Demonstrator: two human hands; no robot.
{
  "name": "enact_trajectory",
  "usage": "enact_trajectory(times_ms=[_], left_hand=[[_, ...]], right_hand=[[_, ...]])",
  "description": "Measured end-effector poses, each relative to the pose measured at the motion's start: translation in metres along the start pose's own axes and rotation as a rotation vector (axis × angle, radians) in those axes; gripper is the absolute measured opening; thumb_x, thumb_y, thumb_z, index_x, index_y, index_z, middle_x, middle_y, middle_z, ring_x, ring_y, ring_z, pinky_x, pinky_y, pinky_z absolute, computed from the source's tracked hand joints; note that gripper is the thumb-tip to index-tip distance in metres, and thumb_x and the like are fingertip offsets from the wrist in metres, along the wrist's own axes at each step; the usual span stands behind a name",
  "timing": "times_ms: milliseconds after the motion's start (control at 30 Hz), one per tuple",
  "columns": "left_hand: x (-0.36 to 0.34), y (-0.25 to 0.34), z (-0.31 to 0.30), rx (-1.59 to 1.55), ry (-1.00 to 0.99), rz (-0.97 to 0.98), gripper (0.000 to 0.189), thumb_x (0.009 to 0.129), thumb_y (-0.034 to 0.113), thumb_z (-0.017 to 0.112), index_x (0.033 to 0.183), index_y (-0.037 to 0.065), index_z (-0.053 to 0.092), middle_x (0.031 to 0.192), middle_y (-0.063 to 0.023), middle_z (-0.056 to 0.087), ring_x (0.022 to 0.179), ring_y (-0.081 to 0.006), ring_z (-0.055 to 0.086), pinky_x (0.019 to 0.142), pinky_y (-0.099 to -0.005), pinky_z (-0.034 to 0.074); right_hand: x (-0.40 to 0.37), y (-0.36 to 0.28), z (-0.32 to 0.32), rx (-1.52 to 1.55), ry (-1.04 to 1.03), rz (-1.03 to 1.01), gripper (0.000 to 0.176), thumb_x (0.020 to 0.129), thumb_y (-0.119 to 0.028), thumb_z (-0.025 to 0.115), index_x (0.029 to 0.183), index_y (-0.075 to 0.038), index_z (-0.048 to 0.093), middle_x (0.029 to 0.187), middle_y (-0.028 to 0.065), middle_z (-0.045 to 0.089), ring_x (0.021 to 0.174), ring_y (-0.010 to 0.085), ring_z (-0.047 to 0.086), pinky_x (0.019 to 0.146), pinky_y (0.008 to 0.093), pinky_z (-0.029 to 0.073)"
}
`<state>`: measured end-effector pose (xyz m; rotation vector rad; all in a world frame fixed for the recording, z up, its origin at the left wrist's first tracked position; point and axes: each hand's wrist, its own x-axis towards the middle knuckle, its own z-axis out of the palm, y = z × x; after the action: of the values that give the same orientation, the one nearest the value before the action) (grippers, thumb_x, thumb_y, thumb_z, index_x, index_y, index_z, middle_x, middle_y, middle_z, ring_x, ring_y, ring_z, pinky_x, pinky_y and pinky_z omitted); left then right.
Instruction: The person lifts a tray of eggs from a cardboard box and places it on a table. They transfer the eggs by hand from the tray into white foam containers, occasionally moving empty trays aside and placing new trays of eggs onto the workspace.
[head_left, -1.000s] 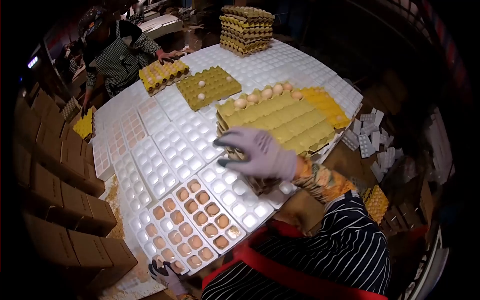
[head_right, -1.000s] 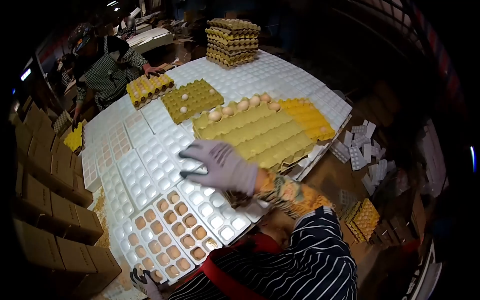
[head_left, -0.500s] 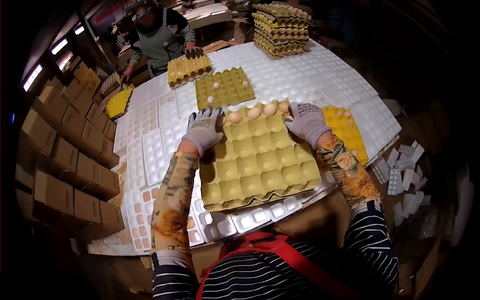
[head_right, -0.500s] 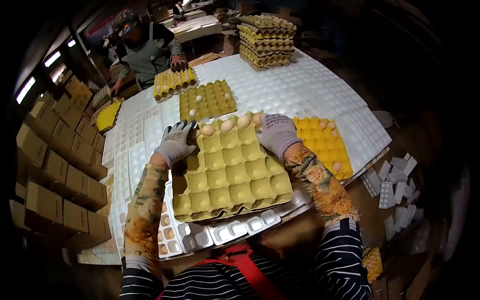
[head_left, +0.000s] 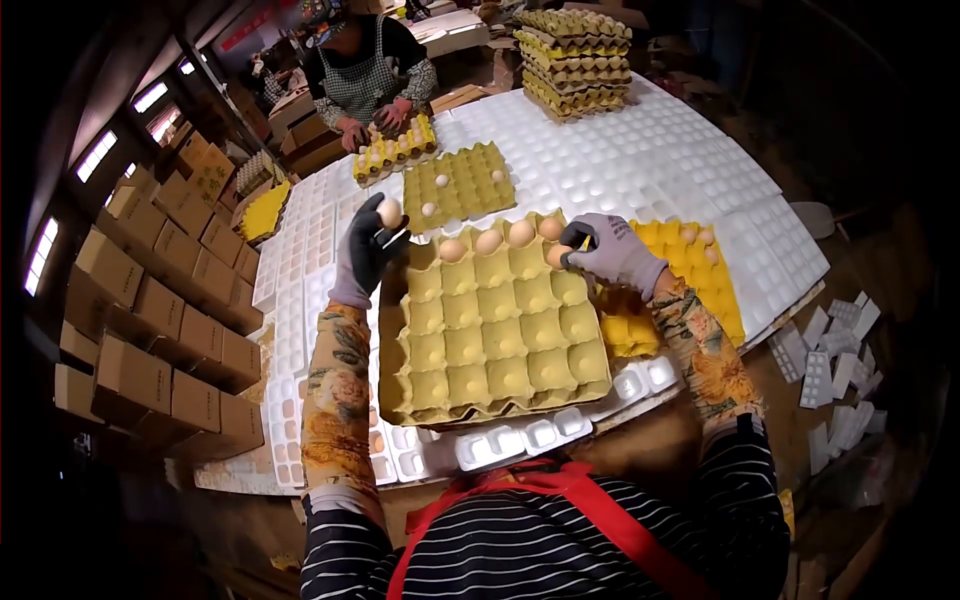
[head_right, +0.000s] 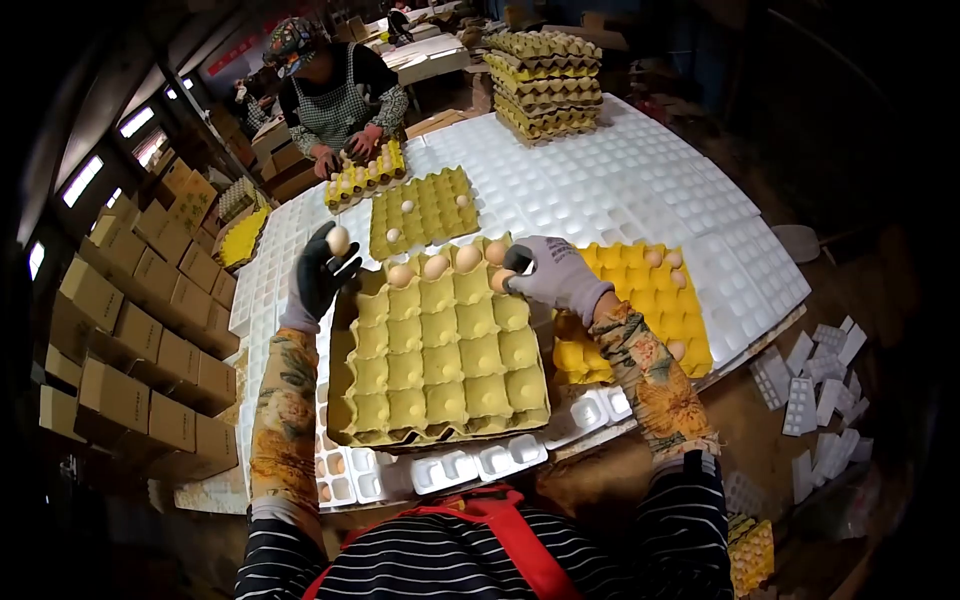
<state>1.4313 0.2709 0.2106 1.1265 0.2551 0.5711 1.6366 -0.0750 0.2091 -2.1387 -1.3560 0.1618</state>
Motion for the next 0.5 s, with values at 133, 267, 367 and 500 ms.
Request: enact_trajectory(times_ms=[133, 267, 367, 500], left_hand=[[0.054, -0.024, -0.056, -0.409, -0.249, -0.07, 0.034, 0.094, 0.026, 0.059, 0.122, 0.006, 0.064, 0.105, -0.012, 0.066, 0.098, -0.0269, 0.066, 0.085, -0.0474, 0.055], [0.003, 0.003, 0.078, 1.734, -0.18, 0.195, 0.055, 0.077, 0.027, 0.078, 0.127, 0.009, 0.065, 0.107, -0.0113, 0.072, 0.097, -0.0282, 0.069, 0.083, -0.0403, 0.054], [0.013, -0.004, 0.094, 1.915, -0.437, 0.059, 0.057, 0.073, 0.027, 0.079, 0.126, 0.012, 0.066, 0.109, -0.0153, 0.072, 0.099, -0.0325, 0.068, 0.089, -0.0402, 0.054], [0.021, -0.004, 0.058, 1.379, -0.319, -0.043, 0.052, 0.078, 0.021, 0.074, 0.127, 0.007, 0.064, 0.098, -0.0083, 0.073, 0.092, -0.0176, 0.069, 0.08, -0.0324, 0.055]], right_hand=[[0.003, 0.007, 0.014, 0.103, 0.075, -0.046, 0.043, 0.075, -0.036, 0.073, 0.109, -0.011, 0.067, 0.1, 0.0114, 0.068, 0.092, 0.0293, 0.066, 0.085, 0.0389, 0.052], [0.014, 0.012, 0.007, -0.077, 0.04, -0.096, 0.049, 0.071, -0.039, 0.077, 0.112, -0.015, 0.069, 0.099, 0.012, 0.067, 0.092, 0.0346, 0.065, 0.084, 0.0418, 0.053], [0.023, 0.023, 0.003, -0.05, -0.091, -0.146, 0.045, 0.078, -0.037, 0.074, 0.115, -0.011, 0.068, 0.098, 0.0094, 0.069, 0.091, 0.0325, 0.066, 0.082, 0.0407, 0.054], [0.014, 0.042, 0.01, 1.417, 0.072, 0.191, 0.031, 0.097, -0.03, 0.061, 0.114, -0.005, 0.067, 0.095, 0.0048, 0.07, 0.077, 0.0119, 0.063, 0.067, 0.0267, 0.055]])
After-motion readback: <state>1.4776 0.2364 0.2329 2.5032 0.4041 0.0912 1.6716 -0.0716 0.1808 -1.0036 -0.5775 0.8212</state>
